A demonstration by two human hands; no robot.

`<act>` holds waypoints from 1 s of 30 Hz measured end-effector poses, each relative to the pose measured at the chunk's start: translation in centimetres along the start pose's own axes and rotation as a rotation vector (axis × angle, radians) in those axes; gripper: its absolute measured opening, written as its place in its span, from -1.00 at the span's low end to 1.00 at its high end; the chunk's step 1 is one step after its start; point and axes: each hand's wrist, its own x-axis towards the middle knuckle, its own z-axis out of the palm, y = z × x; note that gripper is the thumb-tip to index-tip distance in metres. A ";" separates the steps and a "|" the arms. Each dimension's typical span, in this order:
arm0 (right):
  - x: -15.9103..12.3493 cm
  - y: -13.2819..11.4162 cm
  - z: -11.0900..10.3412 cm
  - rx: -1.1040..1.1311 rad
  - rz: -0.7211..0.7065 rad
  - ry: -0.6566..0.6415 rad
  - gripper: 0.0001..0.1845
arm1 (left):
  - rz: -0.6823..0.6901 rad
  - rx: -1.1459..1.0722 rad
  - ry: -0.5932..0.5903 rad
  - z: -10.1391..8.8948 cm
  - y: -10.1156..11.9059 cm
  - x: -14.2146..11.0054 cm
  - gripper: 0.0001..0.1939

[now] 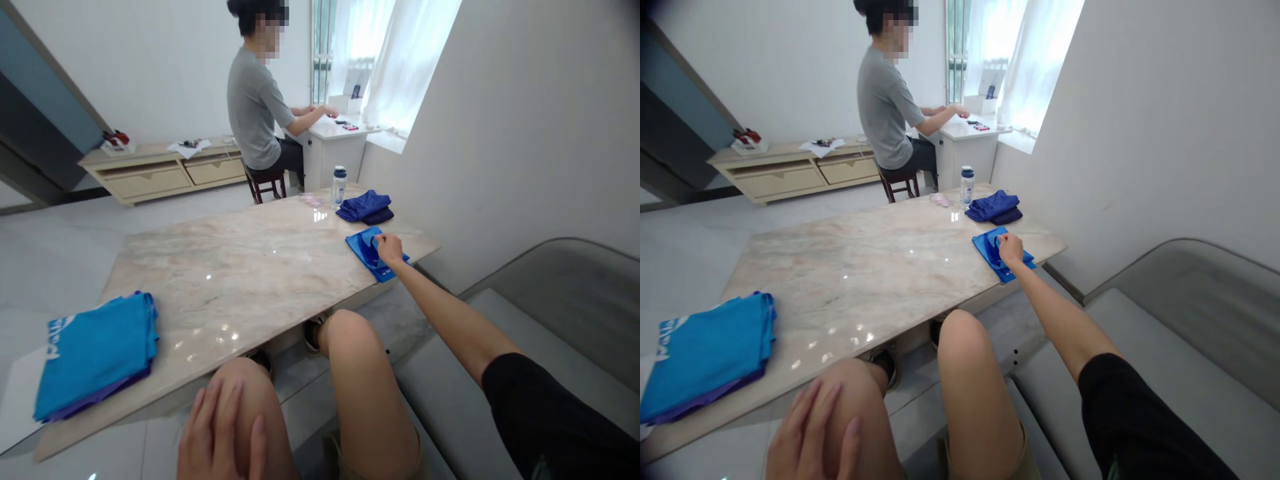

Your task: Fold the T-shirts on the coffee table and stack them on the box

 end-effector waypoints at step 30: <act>-17.3 -26.6 -21.4 1.333 -0.511 -0.453 -0.74 | -0.283 -0.759 -0.074 -6.9 0.2 15.9 -0.58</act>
